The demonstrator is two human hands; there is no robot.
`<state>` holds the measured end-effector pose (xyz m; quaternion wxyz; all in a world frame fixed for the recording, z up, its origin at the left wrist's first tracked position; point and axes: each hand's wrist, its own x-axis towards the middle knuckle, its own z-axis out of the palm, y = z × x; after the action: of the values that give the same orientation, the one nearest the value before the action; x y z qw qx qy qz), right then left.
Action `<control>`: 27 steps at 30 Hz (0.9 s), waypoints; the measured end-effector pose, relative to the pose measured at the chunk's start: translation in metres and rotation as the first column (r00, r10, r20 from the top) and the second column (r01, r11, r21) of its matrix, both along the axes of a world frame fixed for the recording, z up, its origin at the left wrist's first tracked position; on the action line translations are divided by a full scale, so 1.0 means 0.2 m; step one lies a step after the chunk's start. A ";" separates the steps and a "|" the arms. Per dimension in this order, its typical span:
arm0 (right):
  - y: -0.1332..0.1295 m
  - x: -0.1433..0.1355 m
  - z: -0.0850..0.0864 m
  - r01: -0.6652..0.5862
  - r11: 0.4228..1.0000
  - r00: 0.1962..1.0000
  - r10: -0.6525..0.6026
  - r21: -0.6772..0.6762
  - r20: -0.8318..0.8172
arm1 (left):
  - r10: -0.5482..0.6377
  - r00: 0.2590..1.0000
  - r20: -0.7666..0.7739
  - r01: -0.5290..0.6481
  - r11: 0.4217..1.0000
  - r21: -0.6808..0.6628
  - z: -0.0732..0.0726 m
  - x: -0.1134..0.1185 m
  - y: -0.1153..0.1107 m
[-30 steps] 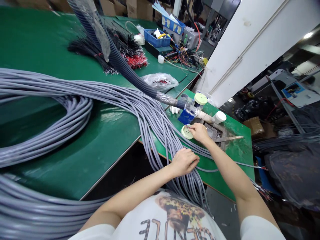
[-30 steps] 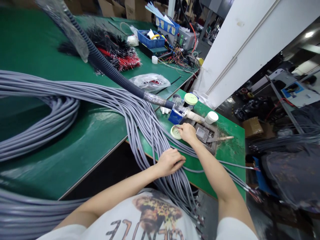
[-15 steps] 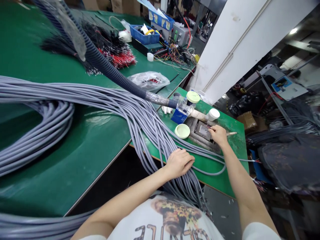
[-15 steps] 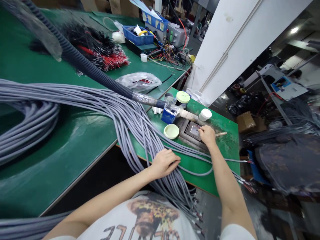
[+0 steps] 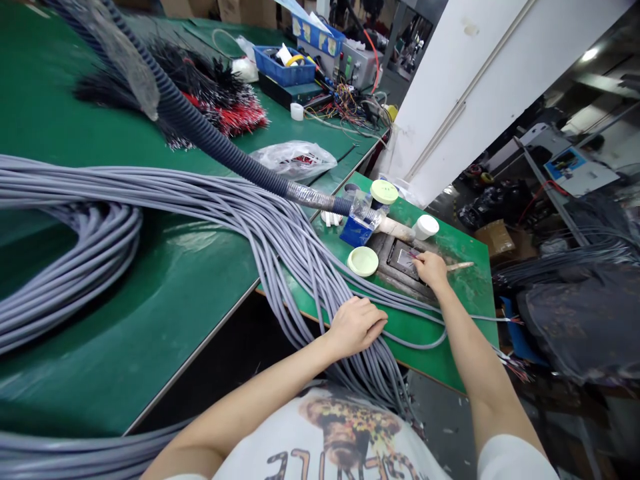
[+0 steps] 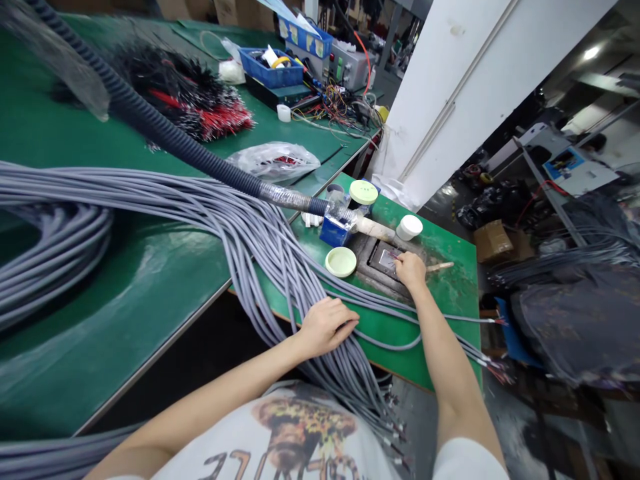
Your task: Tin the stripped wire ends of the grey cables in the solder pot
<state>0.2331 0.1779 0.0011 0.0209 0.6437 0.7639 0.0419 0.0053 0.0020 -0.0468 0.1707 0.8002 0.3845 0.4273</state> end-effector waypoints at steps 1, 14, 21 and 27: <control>0.00 0.00 0.00 -0.001 1.000 1.000 0.001 0.001 -0.004 | 0.001 1.000 -0.002 -0.001 1.000 0.004 0.00 0.00 0.00; -0.11 -0.25 0.19 -0.267 0.963 0.931 0.267 0.034 -0.250 | 0.036 0.999 0.006 -0.036 0.998 0.058 0.00 0.00 0.00; -0.13 -0.56 0.16 -0.382 0.924 0.888 0.359 -0.029 -0.288 | 0.042 0.999 -0.004 -0.042 0.997 0.068 0.00 0.00 0.00; -0.13 -0.65 0.10 -0.367 0.925 0.926 0.353 -0.101 -0.134 | 0.045 0.999 -0.006 -0.044 0.996 0.073 0.00 0.00 0.01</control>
<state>0.1024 0.1517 0.0213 0.0094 0.4912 0.8701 -0.0393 0.0062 0.0035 -0.0477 0.1303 0.7989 0.3871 0.4416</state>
